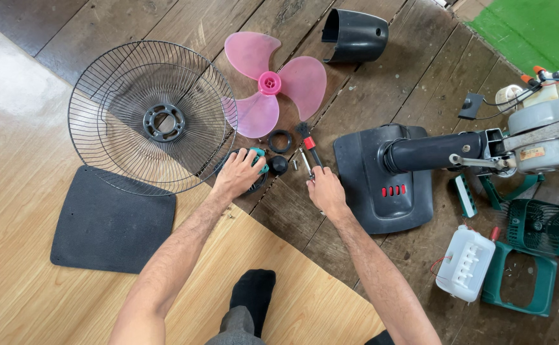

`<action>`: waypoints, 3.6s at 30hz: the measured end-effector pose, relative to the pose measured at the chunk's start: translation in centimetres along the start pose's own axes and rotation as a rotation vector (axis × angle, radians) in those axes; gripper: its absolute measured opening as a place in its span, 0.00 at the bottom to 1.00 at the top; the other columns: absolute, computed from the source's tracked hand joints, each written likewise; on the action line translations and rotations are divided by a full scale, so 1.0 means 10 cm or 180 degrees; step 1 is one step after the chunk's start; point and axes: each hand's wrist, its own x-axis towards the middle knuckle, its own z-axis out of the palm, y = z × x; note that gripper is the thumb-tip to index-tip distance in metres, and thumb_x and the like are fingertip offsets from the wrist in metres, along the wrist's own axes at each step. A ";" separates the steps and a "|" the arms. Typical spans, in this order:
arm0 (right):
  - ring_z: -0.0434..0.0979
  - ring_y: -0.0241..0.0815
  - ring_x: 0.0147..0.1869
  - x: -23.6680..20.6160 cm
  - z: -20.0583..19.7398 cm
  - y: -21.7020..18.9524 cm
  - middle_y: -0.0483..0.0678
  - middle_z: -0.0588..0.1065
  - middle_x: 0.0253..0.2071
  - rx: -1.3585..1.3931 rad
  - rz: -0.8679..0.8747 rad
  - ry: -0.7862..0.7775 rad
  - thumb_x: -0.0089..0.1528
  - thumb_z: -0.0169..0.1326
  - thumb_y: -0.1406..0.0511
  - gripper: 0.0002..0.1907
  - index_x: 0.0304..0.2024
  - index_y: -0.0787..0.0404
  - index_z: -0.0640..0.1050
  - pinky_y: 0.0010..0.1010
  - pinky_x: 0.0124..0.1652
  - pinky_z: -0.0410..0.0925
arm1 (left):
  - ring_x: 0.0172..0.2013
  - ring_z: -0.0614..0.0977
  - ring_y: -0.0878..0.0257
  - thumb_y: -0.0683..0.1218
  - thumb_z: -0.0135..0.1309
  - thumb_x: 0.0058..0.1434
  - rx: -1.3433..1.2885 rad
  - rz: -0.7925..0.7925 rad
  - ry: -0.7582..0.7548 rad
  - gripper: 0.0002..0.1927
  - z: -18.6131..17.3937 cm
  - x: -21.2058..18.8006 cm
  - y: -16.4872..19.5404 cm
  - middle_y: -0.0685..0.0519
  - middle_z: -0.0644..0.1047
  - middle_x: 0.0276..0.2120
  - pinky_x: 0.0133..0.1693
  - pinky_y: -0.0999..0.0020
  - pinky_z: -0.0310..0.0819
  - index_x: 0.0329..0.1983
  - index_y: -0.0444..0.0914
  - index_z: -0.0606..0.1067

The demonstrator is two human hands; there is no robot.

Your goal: The person services a pedestal fan on the floor. They use a screwdriver on the motor housing, handle small parts, wipe the fan's rear housing with a cloth, and fit the housing back over the motor, aligning and pressing it into place.

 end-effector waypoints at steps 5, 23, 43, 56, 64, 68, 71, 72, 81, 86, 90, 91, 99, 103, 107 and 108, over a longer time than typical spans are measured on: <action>0.76 0.58 0.50 -0.02 -0.11 -0.05 0.55 0.74 0.46 -0.0053 0.0059 -0.0080 0.63 0.58 0.62 0.13 0.47 0.60 0.74 0.49 0.47 0.71 | 0.47 0.73 0.53 0.49 0.58 0.59 -0.0083 -0.0052 0.0200 0.15 -0.03 0.00 -0.02 0.51 0.71 0.46 0.47 0.55 0.70 0.48 0.42 0.73; 0.74 0.58 0.55 0.41 0.08 -0.34 0.55 0.75 0.47 -0.0230 -0.0668 0.0152 0.59 0.60 0.66 0.18 0.52 0.59 0.75 0.45 0.53 0.69 | 0.51 0.72 0.51 0.52 0.62 0.57 -0.0098 -0.0433 -0.0001 0.19 0.12 0.09 -0.08 0.47 0.71 0.48 0.48 0.53 0.68 0.46 0.39 0.73; 0.78 0.60 0.47 0.65 0.12 -0.57 0.58 0.79 0.38 -0.0154 -0.0493 0.0333 0.58 0.58 0.67 0.08 0.37 0.65 0.77 0.49 0.46 0.71 | 0.60 0.67 0.47 0.50 0.64 0.55 -0.0349 -0.0191 -0.0069 0.22 0.04 0.24 -0.05 0.45 0.67 0.59 0.54 0.49 0.64 0.50 0.38 0.73; 0.80 0.56 0.37 0.47 -0.85 -0.79 0.54 0.78 0.29 0.0877 -0.0637 0.1325 0.57 0.59 0.68 0.05 0.32 0.63 0.76 0.43 0.38 0.72 | 0.53 0.71 0.49 0.49 0.65 0.53 -0.1165 0.0127 0.0447 0.21 -0.27 0.57 0.29 0.48 0.72 0.47 0.50 0.49 0.63 0.46 0.38 0.73; 0.80 0.41 0.32 -0.03 -1.82 -1.05 0.49 0.77 0.31 0.1244 -0.0755 0.1937 0.58 0.60 0.69 0.05 0.35 0.63 0.76 0.32 0.34 0.74 | 0.44 0.74 0.52 0.47 0.64 0.55 -0.1531 0.0446 0.0888 0.16 -0.91 1.00 0.61 0.51 0.74 0.39 0.42 0.54 0.64 0.43 0.39 0.74; 0.79 0.39 0.32 -0.30 -2.26 -1.18 0.47 0.77 0.30 0.1118 -0.0828 0.2218 0.59 0.60 0.70 0.05 0.36 0.63 0.77 0.29 0.34 0.73 | 0.43 0.76 0.52 0.43 0.62 0.56 -0.1797 0.0682 0.1155 0.13 -1.29 1.17 0.78 0.53 0.76 0.39 0.42 0.56 0.65 0.44 0.40 0.75; 0.78 0.38 0.29 -0.52 -2.58 -1.23 0.48 0.77 0.29 0.1269 -0.0617 0.2078 0.59 0.59 0.70 0.06 0.38 0.65 0.77 0.28 0.33 0.72 | 0.44 0.76 0.52 0.43 0.62 0.57 -0.1795 0.0884 0.1251 0.12 -1.56 1.28 0.91 0.52 0.76 0.38 0.42 0.56 0.66 0.43 0.41 0.75; 0.78 0.38 0.29 -0.61 -2.69 -1.22 0.48 0.77 0.29 0.1302 -0.0599 0.2005 0.60 0.59 0.69 0.07 0.39 0.65 0.77 0.28 0.33 0.72 | 0.43 0.76 0.52 0.44 0.62 0.57 -0.1744 0.0933 0.1231 0.11 -1.64 1.33 0.95 0.52 0.76 0.38 0.42 0.55 0.66 0.42 0.41 0.76; 0.82 0.34 0.34 -1.15 -3.66 -1.13 0.46 0.79 0.30 0.0841 -0.0801 0.2031 0.60 0.59 0.68 0.07 0.40 0.64 0.79 0.27 0.37 0.74 | 0.42 0.78 0.51 0.47 0.61 0.62 -0.2125 0.1463 0.1307 0.08 -2.34 1.85 1.41 0.50 0.79 0.36 0.44 0.55 0.70 0.40 0.39 0.78; 0.82 0.37 0.33 -1.37 -4.00 -1.08 0.47 0.79 0.30 0.0693 -0.0702 0.2190 0.60 0.60 0.68 0.07 0.39 0.64 0.79 0.29 0.35 0.74 | 0.41 0.79 0.52 0.46 0.61 0.61 -0.2640 0.1287 0.0975 0.08 -2.54 2.15 1.65 0.50 0.80 0.35 0.45 0.57 0.72 0.39 0.37 0.78; 0.82 0.38 0.34 -1.54 -4.20 -1.01 0.48 0.78 0.32 0.0612 -0.0824 0.2361 0.60 0.59 0.69 0.07 0.39 0.64 0.79 0.29 0.36 0.74 | 0.42 0.79 0.53 0.46 0.62 0.60 -0.2710 0.1315 0.0941 0.09 -2.65 2.31 1.87 0.49 0.80 0.36 0.46 0.58 0.72 0.40 0.37 0.78; 0.82 0.39 0.35 -1.58 -4.24 -0.99 0.48 0.78 0.32 0.0595 -0.0882 0.2405 0.59 0.59 0.69 0.07 0.39 0.64 0.78 0.29 0.37 0.75 | 0.42 0.79 0.53 0.46 0.62 0.60 -0.2721 0.1364 0.0973 0.09 -2.67 2.35 1.93 0.49 0.80 0.36 0.47 0.58 0.73 0.41 0.37 0.78; 0.81 0.46 0.37 -1.81 -4.28 -0.78 0.50 0.79 0.32 0.0337 -0.0662 0.2502 0.57 0.61 0.68 0.08 0.39 0.61 0.79 0.35 0.37 0.73 | 0.42 0.80 0.55 0.48 0.64 0.57 -0.3001 0.0851 0.0835 0.13 -2.64 2.47 2.18 0.49 0.81 0.39 0.47 0.60 0.74 0.42 0.39 0.80; 0.82 0.49 0.38 -1.89 -4.28 -0.67 0.51 0.80 0.32 0.0183 -0.0787 0.2565 0.57 0.61 0.68 0.08 0.39 0.61 0.80 0.38 0.41 0.73 | 0.44 0.80 0.55 0.50 0.65 0.57 -0.3009 0.1005 0.0870 0.14 -2.60 2.43 2.28 0.49 0.81 0.42 0.48 0.61 0.75 0.43 0.39 0.81; 0.82 0.51 0.40 -1.90 -4.26 -0.57 0.52 0.80 0.35 0.0072 -0.0786 0.2510 0.57 0.61 0.67 0.08 0.39 0.61 0.79 0.39 0.42 0.73 | 0.44 0.79 0.54 0.49 0.67 0.55 -0.2939 0.1033 0.0768 0.18 -2.57 2.33 2.38 0.47 0.79 0.44 0.48 0.60 0.74 0.46 0.39 0.80; 0.82 0.52 0.41 -1.91 -4.24 -0.55 0.52 0.80 0.34 0.0044 -0.0727 0.2489 0.57 0.62 0.67 0.08 0.39 0.61 0.79 0.40 0.42 0.73 | 0.43 0.79 0.54 0.49 0.67 0.54 -0.2916 0.1020 0.0728 0.19 -2.56 2.29 2.41 0.47 0.79 0.44 0.48 0.59 0.74 0.47 0.38 0.79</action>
